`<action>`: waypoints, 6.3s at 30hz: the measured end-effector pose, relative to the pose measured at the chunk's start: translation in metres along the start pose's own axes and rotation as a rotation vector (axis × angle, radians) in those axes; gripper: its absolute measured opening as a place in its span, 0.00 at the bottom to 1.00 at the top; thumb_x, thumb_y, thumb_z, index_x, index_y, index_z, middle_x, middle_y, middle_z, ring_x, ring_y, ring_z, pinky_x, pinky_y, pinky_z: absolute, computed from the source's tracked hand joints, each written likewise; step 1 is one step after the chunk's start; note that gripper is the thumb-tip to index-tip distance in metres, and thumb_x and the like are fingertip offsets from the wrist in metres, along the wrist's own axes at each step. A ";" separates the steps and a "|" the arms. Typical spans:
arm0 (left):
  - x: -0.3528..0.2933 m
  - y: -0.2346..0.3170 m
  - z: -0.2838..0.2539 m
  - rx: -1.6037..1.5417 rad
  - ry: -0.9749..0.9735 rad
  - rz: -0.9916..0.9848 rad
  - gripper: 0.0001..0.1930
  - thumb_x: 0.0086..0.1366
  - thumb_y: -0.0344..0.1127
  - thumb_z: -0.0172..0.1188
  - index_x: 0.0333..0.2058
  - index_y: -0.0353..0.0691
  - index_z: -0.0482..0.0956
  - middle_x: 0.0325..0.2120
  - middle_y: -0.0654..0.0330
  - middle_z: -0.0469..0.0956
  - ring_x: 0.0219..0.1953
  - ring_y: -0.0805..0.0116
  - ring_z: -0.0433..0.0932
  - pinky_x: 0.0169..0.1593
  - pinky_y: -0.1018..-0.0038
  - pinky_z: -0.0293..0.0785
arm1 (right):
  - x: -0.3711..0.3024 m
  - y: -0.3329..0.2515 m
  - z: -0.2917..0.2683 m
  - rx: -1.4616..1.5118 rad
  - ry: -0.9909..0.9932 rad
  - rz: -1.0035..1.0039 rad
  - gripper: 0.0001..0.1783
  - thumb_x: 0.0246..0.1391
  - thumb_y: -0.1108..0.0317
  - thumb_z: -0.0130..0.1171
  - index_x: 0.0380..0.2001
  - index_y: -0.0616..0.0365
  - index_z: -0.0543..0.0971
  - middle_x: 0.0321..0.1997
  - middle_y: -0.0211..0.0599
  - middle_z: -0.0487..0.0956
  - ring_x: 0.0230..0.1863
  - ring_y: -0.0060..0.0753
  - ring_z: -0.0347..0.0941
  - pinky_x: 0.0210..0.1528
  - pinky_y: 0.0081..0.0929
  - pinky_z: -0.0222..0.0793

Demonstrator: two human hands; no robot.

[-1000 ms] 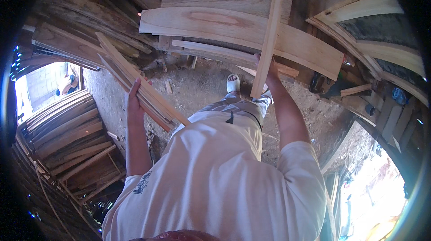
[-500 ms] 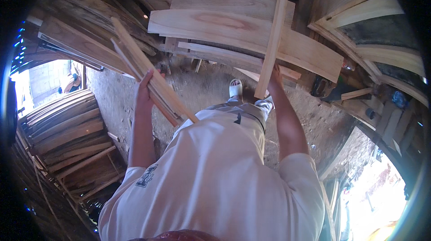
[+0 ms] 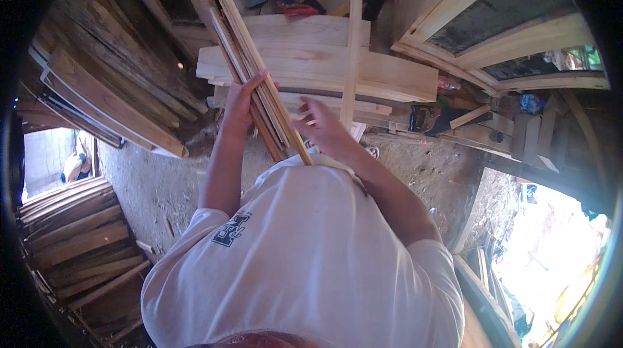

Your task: The person sorts and stacks thin wooden strips in a cluttered workshop. They pick up pieces from a pile on the floor, inspect them, and arrange them into neat stacks on a nearby workbench.

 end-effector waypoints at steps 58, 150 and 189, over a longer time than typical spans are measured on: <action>-0.059 -0.013 -0.045 -0.065 0.269 0.082 0.20 0.59 0.36 0.73 0.44 0.34 0.74 0.33 0.57 0.78 0.35 0.61 0.85 0.38 0.67 0.83 | -0.180 0.199 -0.223 -0.218 0.516 0.221 0.18 0.70 0.67 0.47 0.60 0.58 0.63 0.47 0.44 0.73 0.46 0.34 0.75 0.45 0.32 0.74; -0.077 -0.037 -0.023 -0.027 0.236 0.037 0.18 0.57 0.33 0.74 0.40 0.30 0.76 0.31 0.55 0.80 0.32 0.62 0.85 0.35 0.73 0.84 | 0.037 0.165 -0.142 -0.006 0.275 0.368 0.14 0.56 0.73 0.69 0.46 0.67 0.82 0.38 0.35 0.85 0.36 0.24 0.81 0.40 0.23 0.81; -0.043 -0.035 -0.038 0.020 0.279 -0.010 0.19 0.60 0.38 0.73 0.41 0.30 0.76 0.32 0.55 0.80 0.33 0.64 0.85 0.38 0.72 0.84 | -0.422 0.240 -0.256 -0.776 0.423 0.437 0.25 0.65 0.66 0.58 0.64 0.59 0.73 0.55 0.56 0.77 0.57 0.60 0.73 0.59 0.50 0.68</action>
Point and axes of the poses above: each hand's wrist, its own x-axis towards the middle knuckle, its own z-axis out of the palm, y = z × x, the point moved 4 cm from there along x, towards the middle knuckle
